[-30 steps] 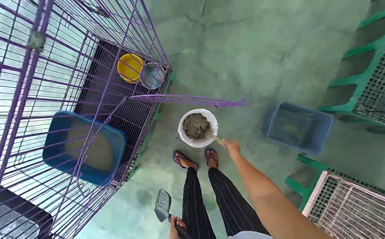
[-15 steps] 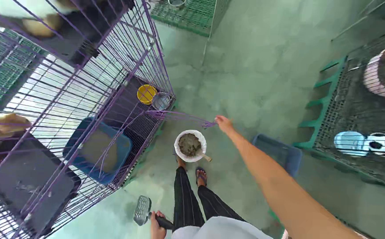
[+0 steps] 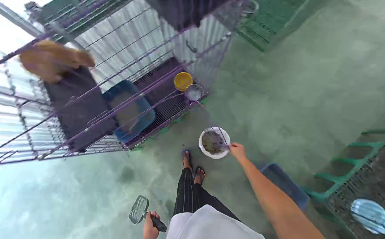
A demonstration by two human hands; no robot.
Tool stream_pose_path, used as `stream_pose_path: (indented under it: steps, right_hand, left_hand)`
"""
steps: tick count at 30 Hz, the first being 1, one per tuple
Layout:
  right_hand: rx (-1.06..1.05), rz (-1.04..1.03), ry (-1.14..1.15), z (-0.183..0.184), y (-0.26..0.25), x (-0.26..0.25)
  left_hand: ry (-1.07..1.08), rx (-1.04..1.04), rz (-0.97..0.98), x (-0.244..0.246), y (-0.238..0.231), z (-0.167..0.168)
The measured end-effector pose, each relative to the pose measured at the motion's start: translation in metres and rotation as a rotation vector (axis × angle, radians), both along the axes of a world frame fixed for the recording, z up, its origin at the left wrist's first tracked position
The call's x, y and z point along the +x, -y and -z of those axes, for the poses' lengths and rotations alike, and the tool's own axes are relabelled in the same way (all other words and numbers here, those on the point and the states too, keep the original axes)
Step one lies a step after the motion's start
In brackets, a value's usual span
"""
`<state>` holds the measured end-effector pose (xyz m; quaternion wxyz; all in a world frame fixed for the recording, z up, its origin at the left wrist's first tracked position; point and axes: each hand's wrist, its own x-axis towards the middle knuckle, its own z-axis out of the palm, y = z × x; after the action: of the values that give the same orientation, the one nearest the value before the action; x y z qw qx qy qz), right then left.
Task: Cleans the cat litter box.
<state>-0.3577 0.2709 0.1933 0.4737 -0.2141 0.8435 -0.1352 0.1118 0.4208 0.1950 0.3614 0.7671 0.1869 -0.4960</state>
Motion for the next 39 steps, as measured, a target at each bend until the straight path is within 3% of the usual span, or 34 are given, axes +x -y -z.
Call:
stream_pose_path:
  steps: [8, 14, 20, 24, 31, 37, 39]
  right_hand:
    - [0.096, 0.133, 0.37, -0.009, 0.007, 0.17]
    - [0.103, 0.359, 0.652, 0.0, 0.094, 0.323]
    - [-0.112, 0.667, 0.771, 0.0, 0.211, 0.435]
    - [-0.162, 0.801, 0.712, -0.004, 0.254, 0.463]
    - [-0.279, 1.068, 0.762, -0.04, 0.258, 0.471]
    - [-0.194, 1.034, 0.765, -0.012, 0.261, 0.464]
    - [-0.149, 0.898, 0.772, -0.012, 0.251, 0.454]
  left_hand:
    - [0.082, 0.093, -0.21, 0.055, -0.042, -0.023]
    - [0.03, 0.071, -0.245, 0.118, -0.037, -0.025]
    - [0.015, 0.056, -0.203, 0.206, -0.009, -0.027]
    - [0.032, 0.038, -0.108, 0.261, 0.011, -0.033]
    - [0.027, 0.077, -0.04, 0.303, 0.044, -0.035]
    - [0.003, 0.059, 0.012, 0.293, 0.078, -0.036]
    - [-0.016, 0.042, 0.058, 0.285, 0.086, -0.038]
